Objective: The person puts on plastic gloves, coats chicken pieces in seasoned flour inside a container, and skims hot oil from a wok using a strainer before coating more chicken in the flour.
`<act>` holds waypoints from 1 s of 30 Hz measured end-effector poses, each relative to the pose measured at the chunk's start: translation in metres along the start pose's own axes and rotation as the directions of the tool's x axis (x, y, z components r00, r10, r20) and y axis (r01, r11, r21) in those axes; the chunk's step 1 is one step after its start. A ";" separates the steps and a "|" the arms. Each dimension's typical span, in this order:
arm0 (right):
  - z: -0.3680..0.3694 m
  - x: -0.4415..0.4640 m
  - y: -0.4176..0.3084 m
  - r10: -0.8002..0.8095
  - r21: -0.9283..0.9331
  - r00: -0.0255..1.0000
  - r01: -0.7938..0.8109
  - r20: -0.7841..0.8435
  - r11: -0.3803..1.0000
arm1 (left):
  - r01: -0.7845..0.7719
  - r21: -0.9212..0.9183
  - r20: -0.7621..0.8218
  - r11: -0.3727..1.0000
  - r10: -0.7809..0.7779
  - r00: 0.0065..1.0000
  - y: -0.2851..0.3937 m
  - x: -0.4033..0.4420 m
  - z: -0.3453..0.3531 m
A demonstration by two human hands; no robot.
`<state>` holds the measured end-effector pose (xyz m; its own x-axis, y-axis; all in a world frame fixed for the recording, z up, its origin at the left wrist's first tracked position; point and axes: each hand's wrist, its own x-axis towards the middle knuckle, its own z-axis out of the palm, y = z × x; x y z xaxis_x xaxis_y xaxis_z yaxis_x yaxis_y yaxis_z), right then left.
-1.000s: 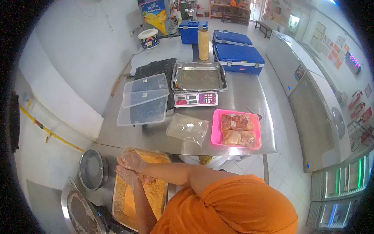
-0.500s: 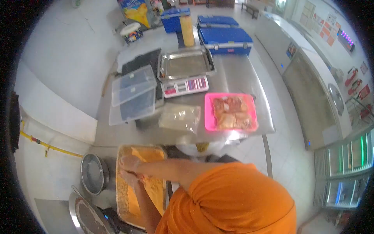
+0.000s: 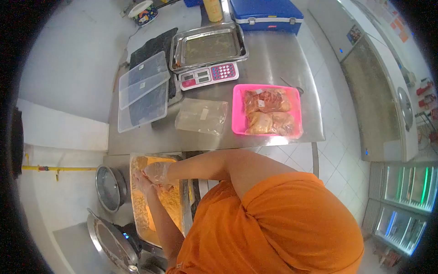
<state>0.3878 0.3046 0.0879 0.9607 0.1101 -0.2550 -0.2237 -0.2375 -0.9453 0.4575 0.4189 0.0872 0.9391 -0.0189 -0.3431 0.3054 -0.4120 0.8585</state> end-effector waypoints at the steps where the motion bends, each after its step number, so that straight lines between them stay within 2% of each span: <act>1: 0.002 -0.003 0.004 -0.029 -0.074 0.999 0.027 -0.031 0.997 | -0.008 -0.010 0.013 1.000 0.008 1.000 -0.002 0.004 0.001; 2: 0.001 -0.010 0.004 -0.065 -0.151 0.996 0.055 -0.062 0.987 | -0.059 0.130 0.000 0.990 0.060 0.998 0.003 -0.001 0.002; 5: -0.009 -0.021 0.001 -0.193 -0.378 0.968 0.121 -0.158 0.918 | -0.017 -0.086 0.018 0.996 0.019 1.000 -0.031 0.029 0.004; 7: -0.013 -0.022 -0.006 -0.146 -0.407 0.985 0.097 -0.092 0.908 | 0.058 -0.134 0.010 0.989 -0.057 0.998 -0.028 0.022 0.004; 8: -0.013 -0.024 -0.008 -0.117 -0.423 0.991 0.082 -0.058 0.902 | 0.134 -0.214 0.062 0.967 -0.124 0.990 -0.031 0.021 -0.001; 9: -0.009 -0.020 -0.005 -0.109 -0.382 0.992 0.077 -0.063 0.921 | 0.212 -0.290 0.120 0.933 -0.184 0.975 -0.034 0.022 -0.005; 11: 0.003 -0.010 0.001 -0.086 -0.305 0.994 0.063 -0.064 0.950 | 0.166 -0.271 0.073 0.948 -0.152 0.986 -0.044 0.022 -0.008; 14: 0.017 -0.007 0.007 -0.171 -0.426 0.981 0.116 -0.093 0.897 | 0.159 -0.220 -0.020 0.962 -0.168 0.986 -0.047 0.013 -0.013; 17: 0.032 0.012 0.010 -0.036 -0.532 0.999 0.030 0.000 0.846 | 0.184 -0.215 -0.067 0.959 -0.203 0.977 -0.051 0.017 -0.019; 21: 0.039 0.009 0.000 -0.033 -0.488 0.999 0.042 0.027 0.872 | 0.166 -0.264 -0.072 0.950 -0.191 0.979 -0.064 0.023 -0.032; 24: 0.045 0.015 -0.007 -0.022 -0.489 0.998 0.048 0.060 0.871 | 0.048 -0.352 -0.073 0.935 -0.078 0.994 -0.091 0.041 -0.042; 26: 0.053 0.027 -0.007 -0.022 -0.526 0.993 0.082 0.119 0.846 | 0.068 -0.386 -0.119 0.920 -0.122 0.985 -0.074 0.029 -0.042; 29: 0.065 0.031 -0.011 -0.061 -0.483 0.998 0.063 0.018 0.874 | 0.076 -0.424 -0.084 0.903 -0.122 0.989 -0.091 0.042 -0.055; 30: 0.065 0.031 -0.016 -0.033 -0.498 0.999 0.044 0.031 0.866 | 0.074 -0.437 -0.057 0.896 -0.110 0.992 -0.099 0.049 -0.060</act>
<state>0.4109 0.3748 0.0815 0.9620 0.1475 -0.2298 -0.0696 -0.6813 -0.7287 0.4827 0.5134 0.0081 0.9072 0.0782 -0.4133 0.4125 0.0273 0.9106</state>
